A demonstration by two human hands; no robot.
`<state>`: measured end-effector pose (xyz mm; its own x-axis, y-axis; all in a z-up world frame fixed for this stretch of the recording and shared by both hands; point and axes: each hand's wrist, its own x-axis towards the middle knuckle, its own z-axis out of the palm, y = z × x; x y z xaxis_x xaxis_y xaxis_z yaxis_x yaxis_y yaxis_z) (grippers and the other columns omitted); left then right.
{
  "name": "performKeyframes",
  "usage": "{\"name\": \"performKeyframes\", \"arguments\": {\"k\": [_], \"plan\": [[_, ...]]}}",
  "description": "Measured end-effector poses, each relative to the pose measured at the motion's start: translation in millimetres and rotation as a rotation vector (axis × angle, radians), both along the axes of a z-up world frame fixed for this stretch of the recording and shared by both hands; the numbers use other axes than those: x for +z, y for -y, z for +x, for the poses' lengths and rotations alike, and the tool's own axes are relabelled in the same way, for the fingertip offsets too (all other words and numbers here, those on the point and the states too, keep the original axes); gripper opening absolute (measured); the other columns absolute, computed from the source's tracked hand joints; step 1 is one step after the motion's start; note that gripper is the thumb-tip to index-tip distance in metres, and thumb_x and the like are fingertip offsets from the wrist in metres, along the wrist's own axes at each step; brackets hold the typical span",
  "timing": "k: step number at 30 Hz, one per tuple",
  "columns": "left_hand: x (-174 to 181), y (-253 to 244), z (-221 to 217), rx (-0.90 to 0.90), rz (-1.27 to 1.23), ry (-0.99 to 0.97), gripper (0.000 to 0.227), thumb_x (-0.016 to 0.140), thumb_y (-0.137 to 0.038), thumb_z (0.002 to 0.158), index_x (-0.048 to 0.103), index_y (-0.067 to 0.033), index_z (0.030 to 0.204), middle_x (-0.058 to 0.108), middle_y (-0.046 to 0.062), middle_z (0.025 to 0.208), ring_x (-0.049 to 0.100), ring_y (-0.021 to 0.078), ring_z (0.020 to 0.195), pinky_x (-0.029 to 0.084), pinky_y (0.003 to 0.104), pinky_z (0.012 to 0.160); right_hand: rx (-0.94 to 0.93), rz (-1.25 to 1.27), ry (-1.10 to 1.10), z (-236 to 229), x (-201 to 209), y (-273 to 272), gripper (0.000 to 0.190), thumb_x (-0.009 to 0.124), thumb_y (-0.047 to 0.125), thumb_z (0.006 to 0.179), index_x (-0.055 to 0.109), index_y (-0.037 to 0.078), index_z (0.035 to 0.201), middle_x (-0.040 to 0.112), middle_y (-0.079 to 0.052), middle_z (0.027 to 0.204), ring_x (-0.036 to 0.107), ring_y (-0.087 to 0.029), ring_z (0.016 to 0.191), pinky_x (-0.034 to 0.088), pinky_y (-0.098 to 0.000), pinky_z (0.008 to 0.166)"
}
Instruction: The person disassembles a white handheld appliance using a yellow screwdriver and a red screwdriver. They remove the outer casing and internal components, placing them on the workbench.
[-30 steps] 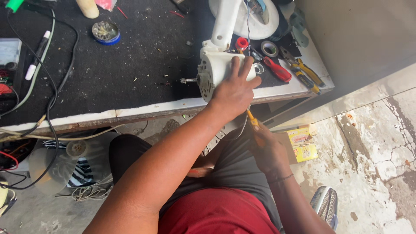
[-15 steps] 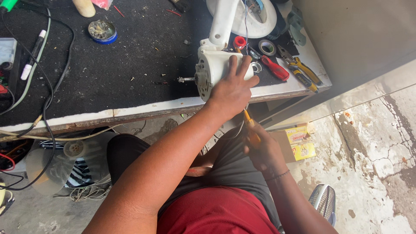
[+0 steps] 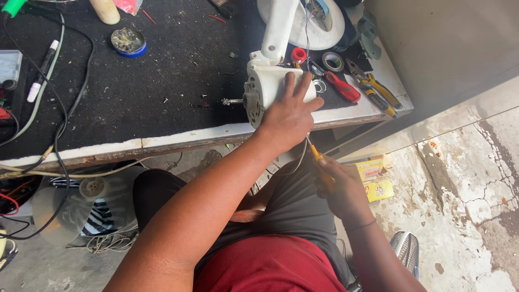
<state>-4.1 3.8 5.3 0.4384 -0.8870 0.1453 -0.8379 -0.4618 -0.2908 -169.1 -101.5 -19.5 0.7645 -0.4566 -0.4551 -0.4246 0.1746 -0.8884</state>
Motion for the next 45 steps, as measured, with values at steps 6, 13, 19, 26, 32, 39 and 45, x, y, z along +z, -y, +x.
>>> {"name": "performKeyframes", "arguments": {"k": [6,13,19,26,32,39,45], "plan": [[-8,7,6,-0.040,-0.082,-0.078,0.021,0.067,-0.042,0.090,0.083,-0.0287,0.089,0.057,-0.003,0.128,0.026,0.0503,0.140,0.026,0.069,0.110,0.116,-0.144,-0.067,-21,16,28,0.051,0.062,0.019,0.096,0.061,0.001,0.144,0.055,-0.015,0.070,0.055,-0.022,0.060,0.039,-0.0331,0.055],[5,-3,4,-0.092,-0.249,-0.215,0.016,0.073,-0.050,0.085,0.082,-0.0380,0.090,0.068,-0.005,0.121,0.030,0.0466,0.142,0.025,0.066,0.107,0.156,-0.311,-0.084,-27,28,46,0.050,0.065,0.020,0.089,0.068,0.004,0.137,0.063,-0.022,0.072,0.063,-0.030,0.073,0.047,-0.0471,0.081],[-3,2,11,-0.062,-0.360,-0.247,0.021,0.065,-0.050,0.094,0.080,-0.0369,0.102,0.072,-0.005,0.118,0.031,0.0400,0.145,0.022,0.065,0.110,0.218,-0.381,0.097,-16,-10,86,0.027,0.067,0.016,0.088,0.072,-0.001,0.108,0.059,-0.014,0.058,0.059,-0.023,0.060,0.044,-0.0367,0.060],[3,1,8,-0.092,-0.457,-0.285,0.018,0.073,-0.044,0.090,0.080,-0.0312,0.100,0.073,0.001,0.119,0.041,0.0421,0.142,0.026,0.065,0.109,0.018,-0.234,0.391,38,5,43,0.037,0.075,0.019,0.092,0.055,0.000,0.117,0.065,-0.016,0.085,0.063,-0.018,0.067,0.042,-0.0235,0.043],[-5,5,13,-0.058,-0.469,-0.276,0.011,0.071,-0.034,0.091,0.079,-0.0302,0.097,0.073,-0.002,0.119,0.041,0.0389,0.142,0.027,0.064,0.109,0.013,-0.432,0.415,61,1,40,0.044,0.086,0.018,0.086,0.060,-0.002,0.115,0.064,-0.016,0.086,0.068,-0.023,0.072,0.052,-0.0300,0.048],[-16,6,17,-0.139,-0.632,-0.226,0.042,0.082,-0.046,0.080,0.075,-0.0259,0.116,0.068,0.006,0.128,0.050,0.0414,0.136,0.033,0.064,0.112,-0.008,-0.448,0.452,89,-14,80,0.038,0.075,0.017,0.095,0.060,-0.006,0.120,0.062,-0.015,0.091,0.067,-0.021,0.069,0.048,-0.0247,0.045],[-9,-15,0,0.018,-0.628,-0.133,0.048,0.082,-0.028,0.085,0.068,-0.0146,0.129,0.059,0.015,0.142,0.038,0.0433,0.147,0.023,0.065,0.121,0.029,-0.861,0.354,167,8,156,0.038,0.082,0.019,0.094,0.069,0.001,0.124,0.068,-0.011,0.085,0.071,-0.015,0.064,0.051,-0.0289,0.047]]}}
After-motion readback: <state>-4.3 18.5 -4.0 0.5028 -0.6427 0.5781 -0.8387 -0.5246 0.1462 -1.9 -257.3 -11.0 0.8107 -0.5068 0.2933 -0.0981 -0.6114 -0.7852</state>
